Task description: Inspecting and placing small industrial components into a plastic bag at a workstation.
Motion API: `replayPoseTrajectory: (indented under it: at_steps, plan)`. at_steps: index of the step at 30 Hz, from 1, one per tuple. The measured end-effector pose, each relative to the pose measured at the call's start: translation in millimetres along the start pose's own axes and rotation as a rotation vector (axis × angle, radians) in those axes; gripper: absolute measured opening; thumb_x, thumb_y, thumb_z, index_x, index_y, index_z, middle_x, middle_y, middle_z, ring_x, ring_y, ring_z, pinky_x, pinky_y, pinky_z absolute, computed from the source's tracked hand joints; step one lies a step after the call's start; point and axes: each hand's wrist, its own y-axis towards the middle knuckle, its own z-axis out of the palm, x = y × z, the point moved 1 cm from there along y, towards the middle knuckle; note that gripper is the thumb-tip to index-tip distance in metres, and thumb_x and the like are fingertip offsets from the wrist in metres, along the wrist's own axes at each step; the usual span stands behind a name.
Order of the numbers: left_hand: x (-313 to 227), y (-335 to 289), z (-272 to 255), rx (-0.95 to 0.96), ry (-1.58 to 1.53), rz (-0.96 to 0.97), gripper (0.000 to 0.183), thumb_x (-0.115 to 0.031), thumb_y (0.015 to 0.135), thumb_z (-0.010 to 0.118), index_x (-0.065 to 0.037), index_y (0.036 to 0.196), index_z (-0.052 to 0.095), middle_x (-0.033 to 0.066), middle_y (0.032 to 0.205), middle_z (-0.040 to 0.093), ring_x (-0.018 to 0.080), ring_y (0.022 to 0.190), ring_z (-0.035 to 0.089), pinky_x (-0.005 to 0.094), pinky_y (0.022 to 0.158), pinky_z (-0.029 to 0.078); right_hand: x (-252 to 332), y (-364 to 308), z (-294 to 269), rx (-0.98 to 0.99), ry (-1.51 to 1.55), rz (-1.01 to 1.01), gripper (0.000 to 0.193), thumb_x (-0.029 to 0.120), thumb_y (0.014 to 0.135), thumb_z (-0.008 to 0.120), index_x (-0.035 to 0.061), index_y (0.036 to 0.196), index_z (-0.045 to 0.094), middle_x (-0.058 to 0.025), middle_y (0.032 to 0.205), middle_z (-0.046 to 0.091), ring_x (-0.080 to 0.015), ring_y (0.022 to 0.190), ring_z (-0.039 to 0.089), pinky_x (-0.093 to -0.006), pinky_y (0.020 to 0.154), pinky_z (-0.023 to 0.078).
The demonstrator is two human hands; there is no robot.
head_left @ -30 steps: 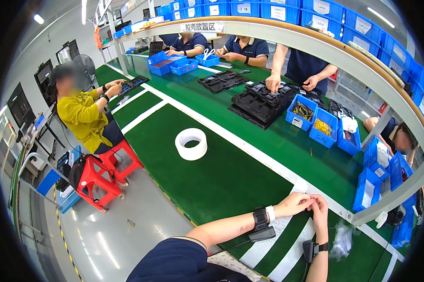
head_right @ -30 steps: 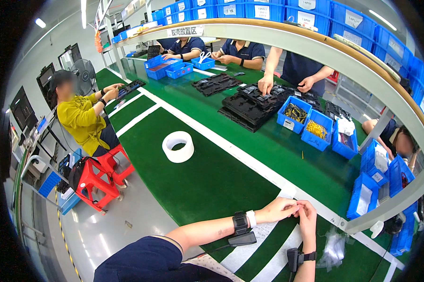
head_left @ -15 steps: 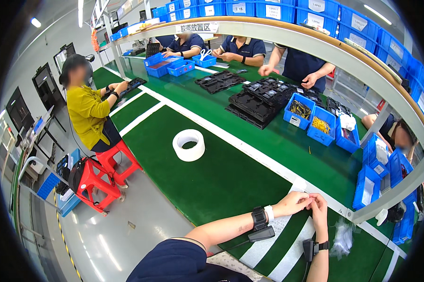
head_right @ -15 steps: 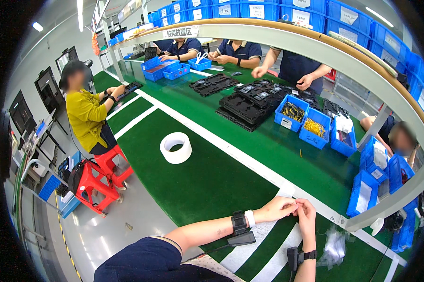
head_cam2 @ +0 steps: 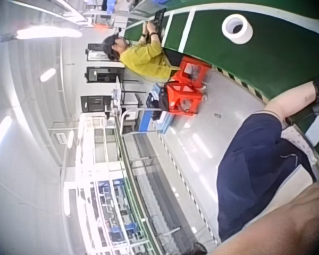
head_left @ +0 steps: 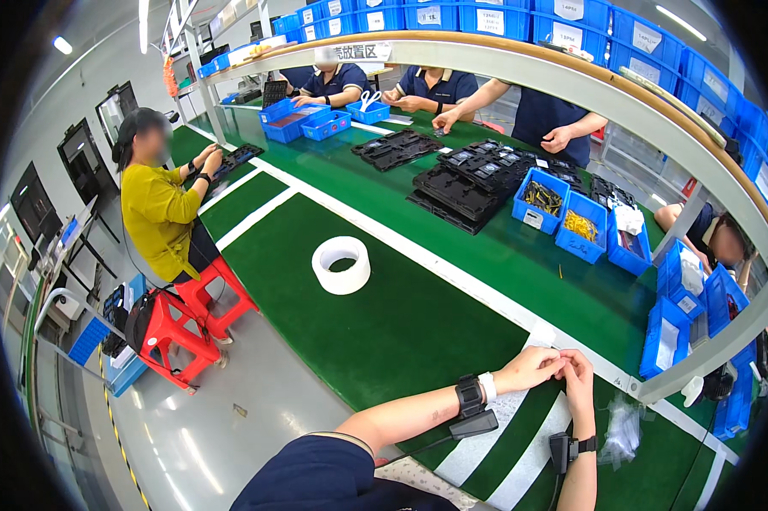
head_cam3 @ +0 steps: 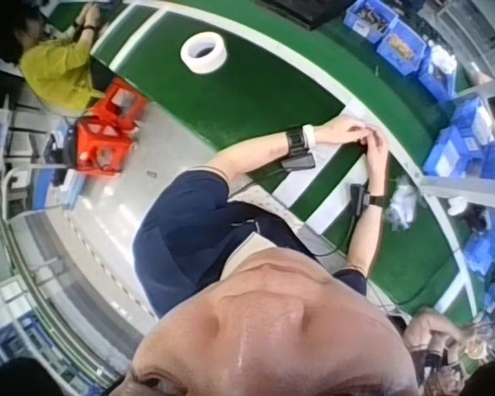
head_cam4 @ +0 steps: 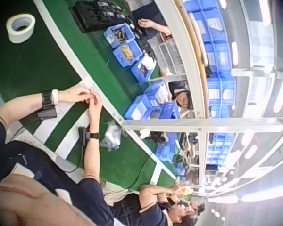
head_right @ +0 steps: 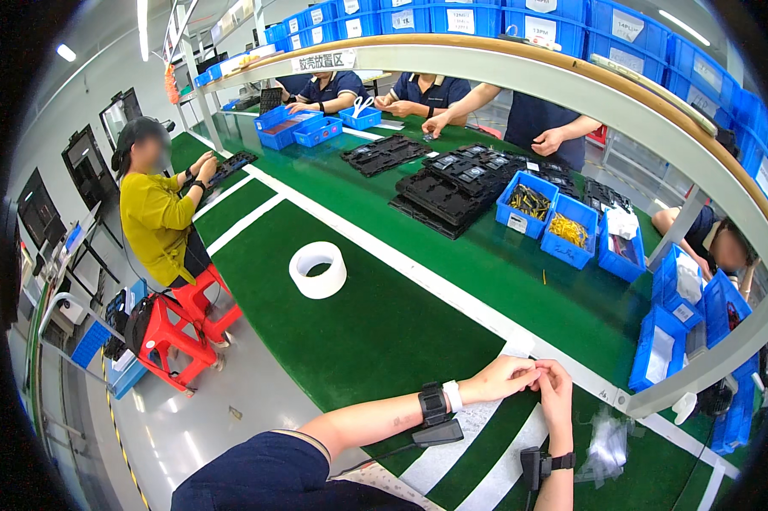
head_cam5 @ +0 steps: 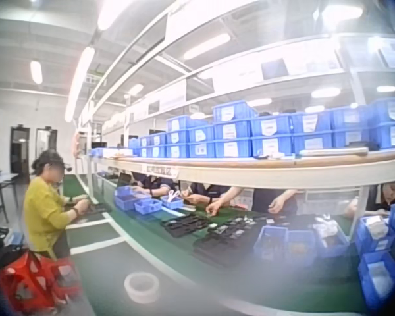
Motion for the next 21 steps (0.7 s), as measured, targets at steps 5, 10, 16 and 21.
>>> replayPoseTrajectory:
  at_steps: [5,10,16,21]
  plan:
    - [-9.0,-1.7,-1.6,0.003,-0.025,0.006,0.025,-0.021,0.085,0.046,0.0,0.074,0.054,0.0041,0.063,0.055,0.009,0.058,0.048,0.0241,0.053,0.039,1.2,-0.5,1.1,-0.012,0.018,0.007,0.012,0.001,0.081,0.044,-0.0015,0.089,0.052,-0.0025,0.072,0.054,-0.0069,0.059,0.047,-0.0189,0.053,0.039]
    - [-9.5,-1.4,-2.2,0.002,-0.017,0.011,0.025,-0.021,0.085,0.046,0.0,0.074,0.054,0.0039,0.063,0.054,0.0093,0.057,0.048,0.0242,0.053,0.039,3.1,0.0,1.1,-0.01,-0.01,0.0,0.012,0.002,0.082,0.044,-0.0015,0.089,0.053,-0.0024,0.072,0.054,-0.007,0.058,0.047,-0.0191,0.053,0.039]
    - [-9.4,-1.7,-2.0,-0.004,-0.013,0.017,0.025,-0.02,0.085,0.046,0.0,0.074,0.053,0.0043,0.063,0.054,0.0097,0.057,0.048,0.0246,0.053,0.039,3.0,-0.5,1.5,-0.009,-0.007,0.002,0.012,0.002,0.082,0.043,-0.0015,0.089,0.053,-0.0021,0.071,0.054,-0.0069,0.059,0.047,-0.0191,0.053,0.038]
    - [-5.6,-0.5,-0.7,-0.003,0.016,0.026,0.024,-0.02,0.085,0.046,0.0,0.074,0.053,0.0047,0.063,0.054,0.0101,0.057,0.048,0.0252,0.054,0.039,4.4,-1.1,1.5,-0.005,-0.007,0.007,0.012,0.002,0.082,0.043,-0.0014,0.089,0.052,-0.0017,0.07,0.054,-0.0068,0.059,0.047,-0.019,0.054,0.039]
